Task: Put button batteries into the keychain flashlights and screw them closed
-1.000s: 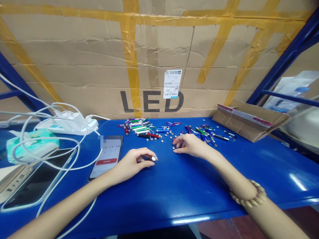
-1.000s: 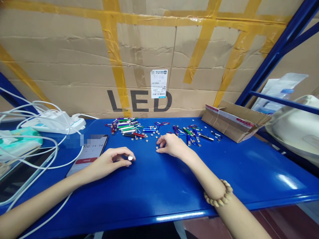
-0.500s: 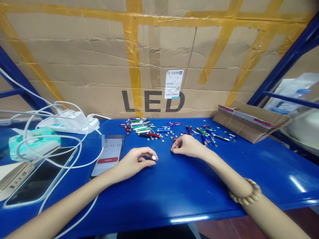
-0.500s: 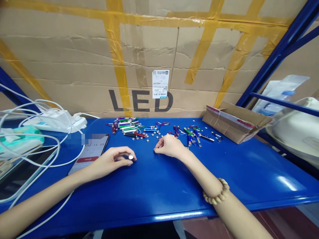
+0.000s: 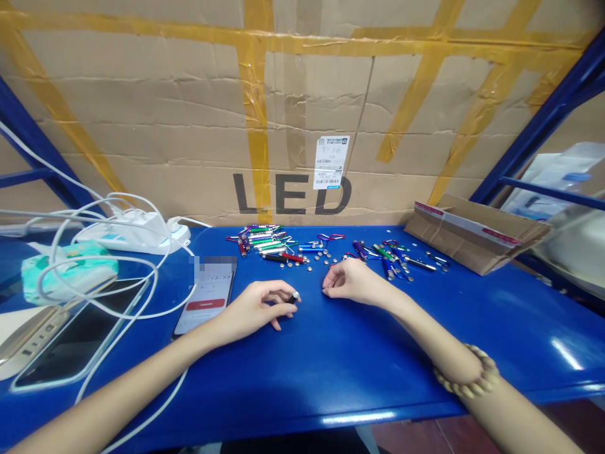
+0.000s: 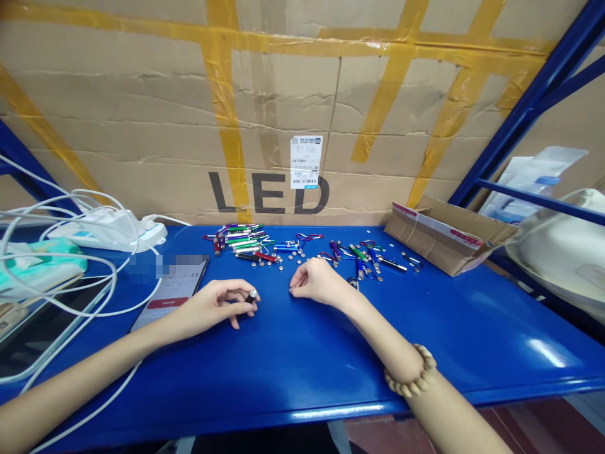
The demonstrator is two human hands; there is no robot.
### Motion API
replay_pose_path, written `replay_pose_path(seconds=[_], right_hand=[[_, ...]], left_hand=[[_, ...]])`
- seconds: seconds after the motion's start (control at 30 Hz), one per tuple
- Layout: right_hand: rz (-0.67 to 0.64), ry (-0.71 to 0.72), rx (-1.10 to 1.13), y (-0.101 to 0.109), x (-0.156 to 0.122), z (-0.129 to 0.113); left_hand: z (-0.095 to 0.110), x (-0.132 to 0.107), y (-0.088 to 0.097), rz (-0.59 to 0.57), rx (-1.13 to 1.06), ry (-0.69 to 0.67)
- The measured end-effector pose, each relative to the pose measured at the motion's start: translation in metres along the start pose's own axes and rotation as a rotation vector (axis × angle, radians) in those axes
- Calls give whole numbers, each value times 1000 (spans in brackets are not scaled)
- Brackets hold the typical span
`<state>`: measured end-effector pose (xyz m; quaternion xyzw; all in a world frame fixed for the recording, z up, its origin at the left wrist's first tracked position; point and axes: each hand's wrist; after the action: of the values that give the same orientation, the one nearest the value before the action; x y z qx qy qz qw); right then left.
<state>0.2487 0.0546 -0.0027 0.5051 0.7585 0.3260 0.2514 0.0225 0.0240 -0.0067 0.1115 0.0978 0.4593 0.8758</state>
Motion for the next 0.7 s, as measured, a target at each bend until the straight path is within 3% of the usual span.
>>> replay_pose_path(seconds=[0.1,0.27,0.43,0.7], right_hand=[[39,75,71,-6,-3,-10],[232,322,266,-21,-16,-33],[285,564,142,-30,-21,-35],[325,709,-16,-31,-16,-24]], left_hand=[[1,0,-1,1,3,29],[0,0,-1,-40,-5,30],[0,0,0,-48,40,25],[3,0,0,-38,74,40]])
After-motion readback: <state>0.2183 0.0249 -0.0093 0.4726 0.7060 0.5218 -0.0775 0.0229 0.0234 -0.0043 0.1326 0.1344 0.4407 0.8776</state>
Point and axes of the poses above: each hand's wrist, its own x-axis towards the middle knuckle, its own y-axis out of the back of the hand, z = x × y, and after that the axes turned 2 degrees about -y, right-handed
